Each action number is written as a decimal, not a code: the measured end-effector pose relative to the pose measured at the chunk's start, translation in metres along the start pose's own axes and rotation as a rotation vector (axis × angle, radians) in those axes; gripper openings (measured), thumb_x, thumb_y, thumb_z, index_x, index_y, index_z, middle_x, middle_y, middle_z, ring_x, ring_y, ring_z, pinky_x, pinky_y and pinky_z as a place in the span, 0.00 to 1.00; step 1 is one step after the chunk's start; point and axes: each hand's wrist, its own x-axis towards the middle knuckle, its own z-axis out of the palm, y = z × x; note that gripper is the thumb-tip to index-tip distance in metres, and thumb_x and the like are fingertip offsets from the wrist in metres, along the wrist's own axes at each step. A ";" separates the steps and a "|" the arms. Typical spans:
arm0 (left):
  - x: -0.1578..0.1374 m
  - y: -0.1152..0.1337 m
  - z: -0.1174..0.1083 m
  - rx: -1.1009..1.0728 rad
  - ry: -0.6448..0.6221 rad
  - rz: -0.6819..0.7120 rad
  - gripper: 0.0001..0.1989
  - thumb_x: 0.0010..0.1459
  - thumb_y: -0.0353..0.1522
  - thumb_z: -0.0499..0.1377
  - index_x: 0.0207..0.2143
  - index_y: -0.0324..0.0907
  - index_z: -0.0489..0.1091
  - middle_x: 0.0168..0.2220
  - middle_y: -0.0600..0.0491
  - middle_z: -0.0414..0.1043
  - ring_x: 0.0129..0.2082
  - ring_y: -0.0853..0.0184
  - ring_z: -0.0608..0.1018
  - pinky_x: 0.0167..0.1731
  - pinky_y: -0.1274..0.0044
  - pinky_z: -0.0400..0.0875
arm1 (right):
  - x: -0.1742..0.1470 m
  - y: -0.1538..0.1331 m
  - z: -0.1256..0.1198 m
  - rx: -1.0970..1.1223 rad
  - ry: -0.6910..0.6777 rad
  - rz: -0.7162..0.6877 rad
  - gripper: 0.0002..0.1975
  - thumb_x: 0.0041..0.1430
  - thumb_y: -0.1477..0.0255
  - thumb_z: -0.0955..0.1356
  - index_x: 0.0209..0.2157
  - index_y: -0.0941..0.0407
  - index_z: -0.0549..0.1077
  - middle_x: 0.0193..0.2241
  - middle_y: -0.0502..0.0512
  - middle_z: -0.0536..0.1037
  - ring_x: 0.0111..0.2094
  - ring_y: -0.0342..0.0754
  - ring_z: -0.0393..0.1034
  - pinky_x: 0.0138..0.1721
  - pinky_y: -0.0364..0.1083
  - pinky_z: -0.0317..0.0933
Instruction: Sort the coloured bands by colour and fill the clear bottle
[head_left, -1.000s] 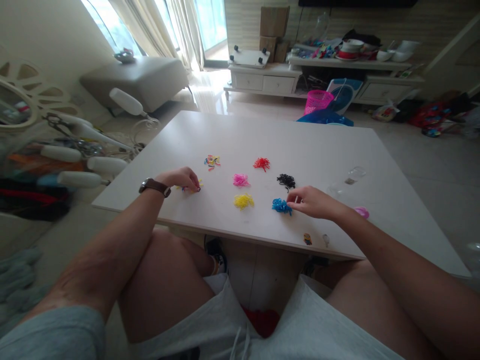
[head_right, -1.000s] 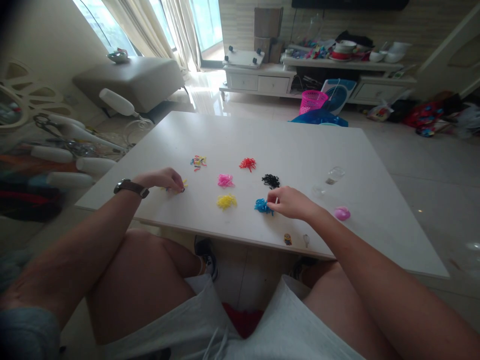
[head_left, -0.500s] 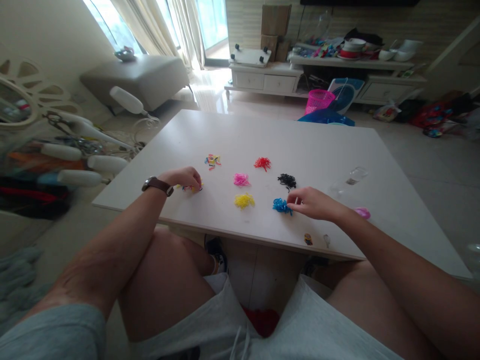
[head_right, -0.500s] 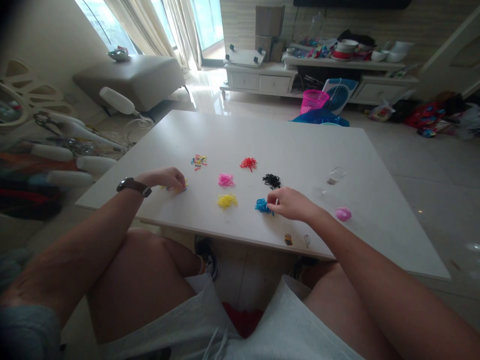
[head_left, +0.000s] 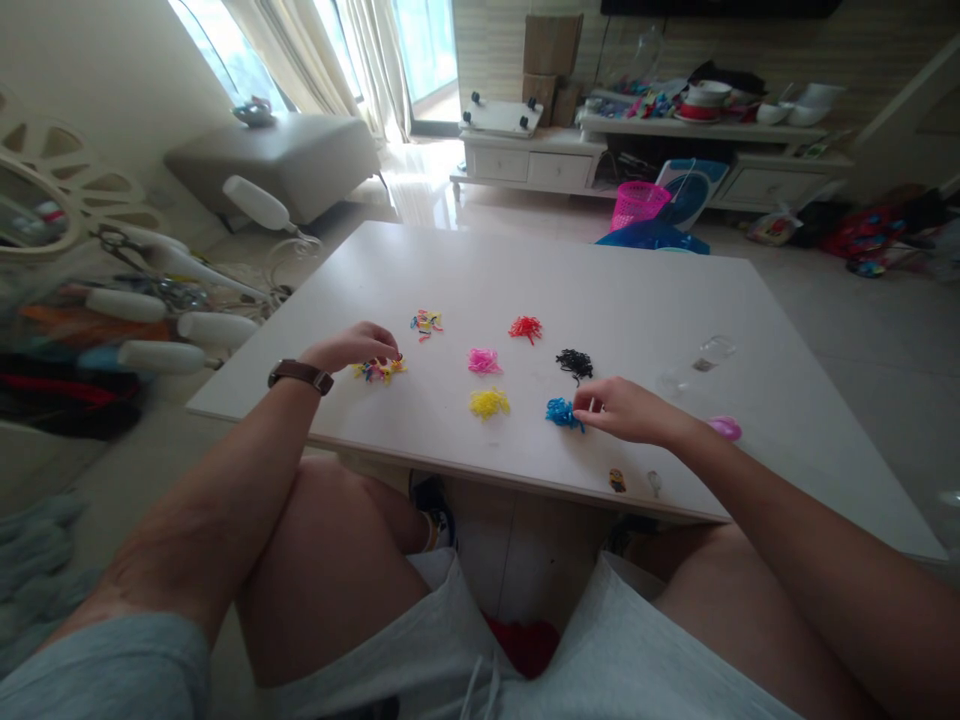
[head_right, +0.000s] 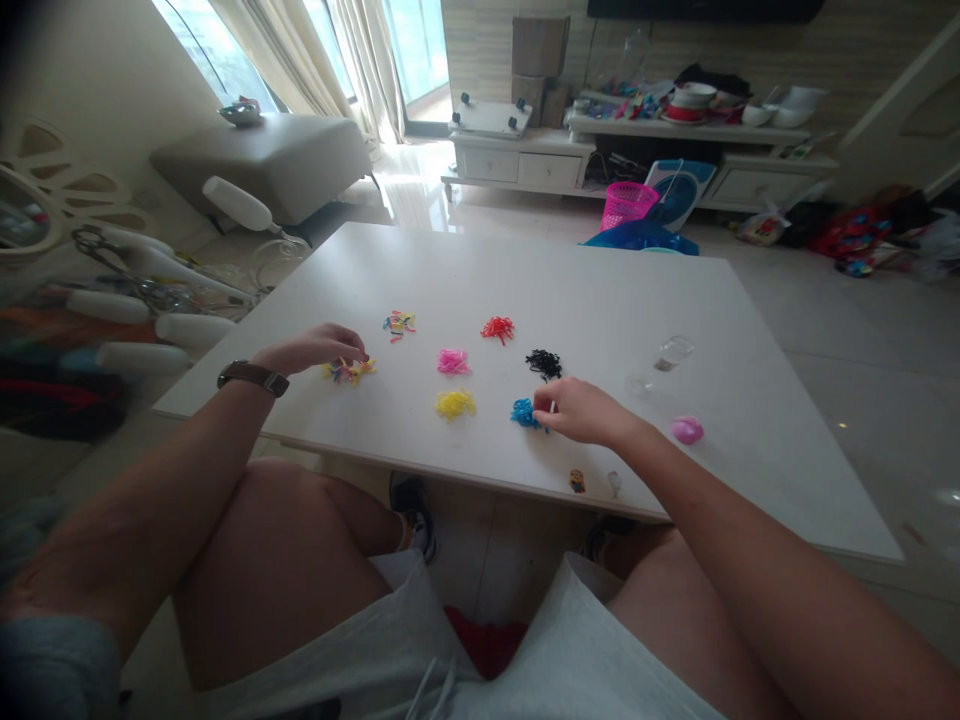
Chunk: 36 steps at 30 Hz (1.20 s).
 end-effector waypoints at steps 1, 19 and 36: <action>0.000 0.000 0.001 -0.021 0.001 0.003 0.15 0.38 0.42 0.67 0.25 0.41 0.74 0.27 0.49 0.76 0.30 0.64 0.77 0.29 0.76 0.70 | 0.000 0.000 0.000 -0.001 -0.001 0.001 0.09 0.58 0.66 0.68 0.30 0.54 0.78 0.29 0.54 0.80 0.28 0.46 0.70 0.30 0.43 0.58; 0.009 -0.005 0.003 -0.083 0.004 0.008 0.19 0.35 0.41 0.70 0.30 0.41 0.76 0.31 0.47 0.80 0.29 0.63 0.79 0.26 0.77 0.69 | -0.004 -0.003 0.000 -0.004 -0.001 -0.031 0.09 0.60 0.66 0.67 0.31 0.54 0.78 0.29 0.53 0.80 0.29 0.45 0.70 0.31 0.43 0.59; 0.029 -0.007 0.005 -0.035 0.121 0.063 0.09 0.32 0.36 0.66 0.21 0.45 0.79 0.25 0.50 0.76 0.30 0.59 0.77 0.26 0.78 0.67 | -0.015 -0.015 -0.011 0.012 0.038 -0.024 0.08 0.62 0.67 0.67 0.34 0.53 0.77 0.32 0.53 0.80 0.34 0.48 0.74 0.37 0.46 0.66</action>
